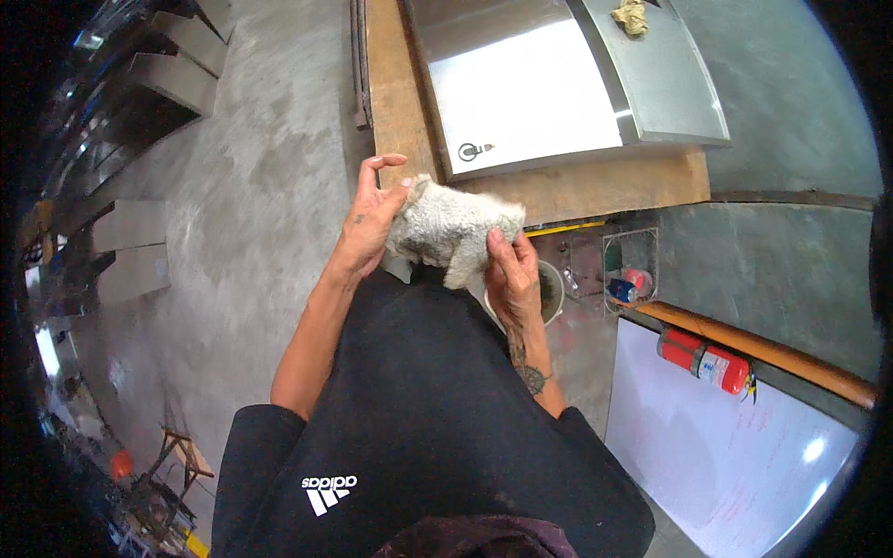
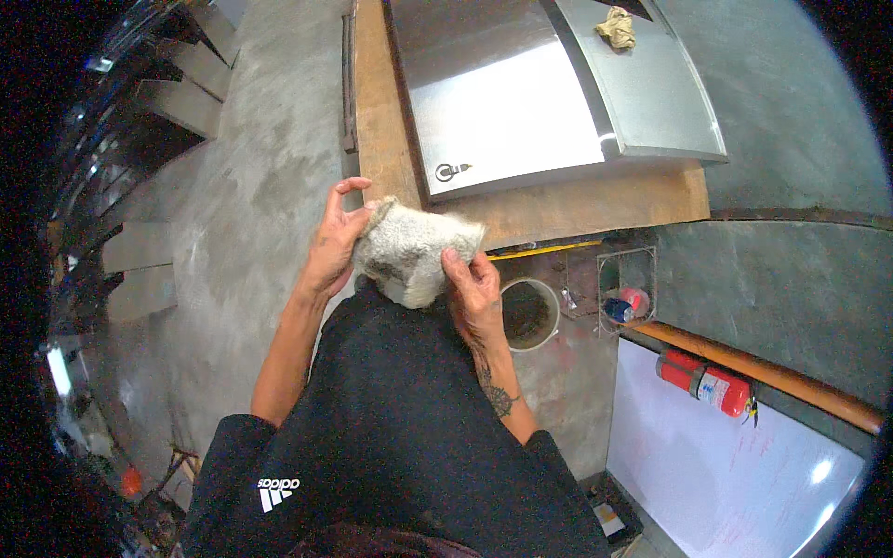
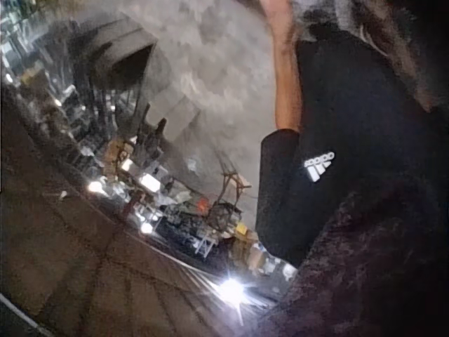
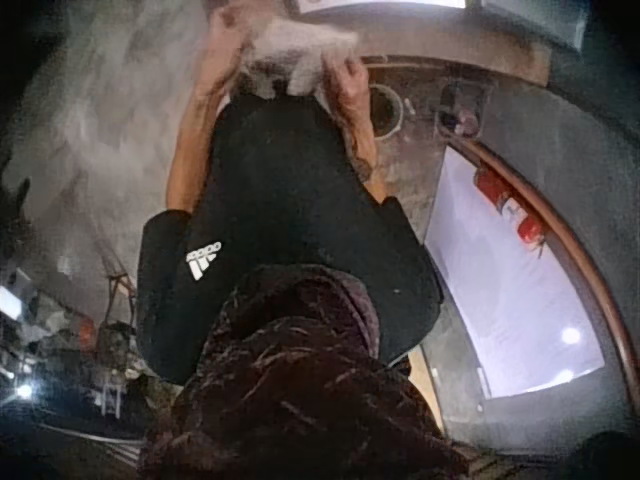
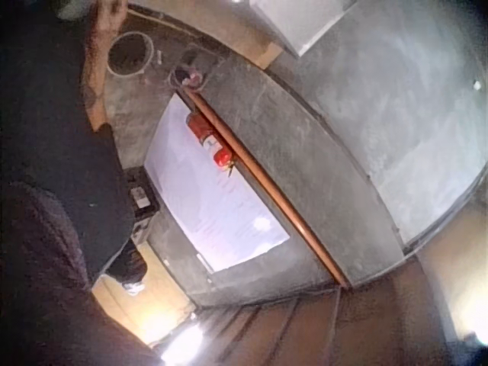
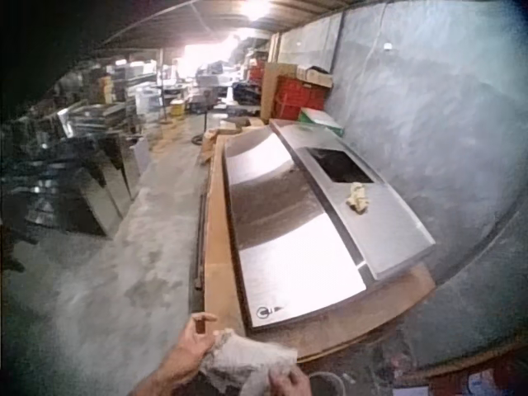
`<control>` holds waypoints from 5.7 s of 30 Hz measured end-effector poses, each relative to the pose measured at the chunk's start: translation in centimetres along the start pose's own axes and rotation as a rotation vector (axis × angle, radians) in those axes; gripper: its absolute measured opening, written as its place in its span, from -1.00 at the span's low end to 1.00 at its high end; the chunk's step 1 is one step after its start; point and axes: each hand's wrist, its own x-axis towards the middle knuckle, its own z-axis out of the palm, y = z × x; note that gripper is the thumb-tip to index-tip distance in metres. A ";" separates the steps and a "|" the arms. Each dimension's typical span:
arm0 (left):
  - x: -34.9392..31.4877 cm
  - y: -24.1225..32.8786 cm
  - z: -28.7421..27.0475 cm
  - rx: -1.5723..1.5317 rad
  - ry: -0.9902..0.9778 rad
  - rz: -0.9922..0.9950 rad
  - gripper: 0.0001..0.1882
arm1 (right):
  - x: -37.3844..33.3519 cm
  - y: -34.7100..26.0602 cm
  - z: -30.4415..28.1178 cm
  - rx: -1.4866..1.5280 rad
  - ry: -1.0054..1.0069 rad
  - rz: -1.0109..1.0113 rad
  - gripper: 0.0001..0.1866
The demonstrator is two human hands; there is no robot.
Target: The person applies a substance from a small container to the edges of a stainless steel surface using a stick, then wipes the surface with a cloth. The person dips the cloth into a bucket of water, wrings it out, and continues wiping the metal surface.
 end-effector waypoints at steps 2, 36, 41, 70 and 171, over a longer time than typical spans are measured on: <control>0.3 -1.8 0.8 0.072 0.016 0.038 -0.76 | 1.6 -0.6 -2.8 -0.643 0.045 -0.222 -0.70; -2.9 -9.8 -8.0 0.331 0.405 -0.201 -0.66 | 16.6 2.6 -8.8 -1.752 0.011 -0.568 -0.68; -2.1 -9.9 -8.5 0.340 0.389 -0.201 -0.65 | 16.6 3.0 -7.9 -1.742 0.081 -0.538 -0.69; 16.3 -10.3 -0.1 1.218 0.093 0.699 -0.58 | 17.1 3.0 -8.1 -1.742 0.046 -0.580 -0.71; 46.0 44.2 -41.1 1.132 0.137 0.357 -0.68 | 70.7 8.0 43.8 -1.085 -0.590 -0.182 -0.73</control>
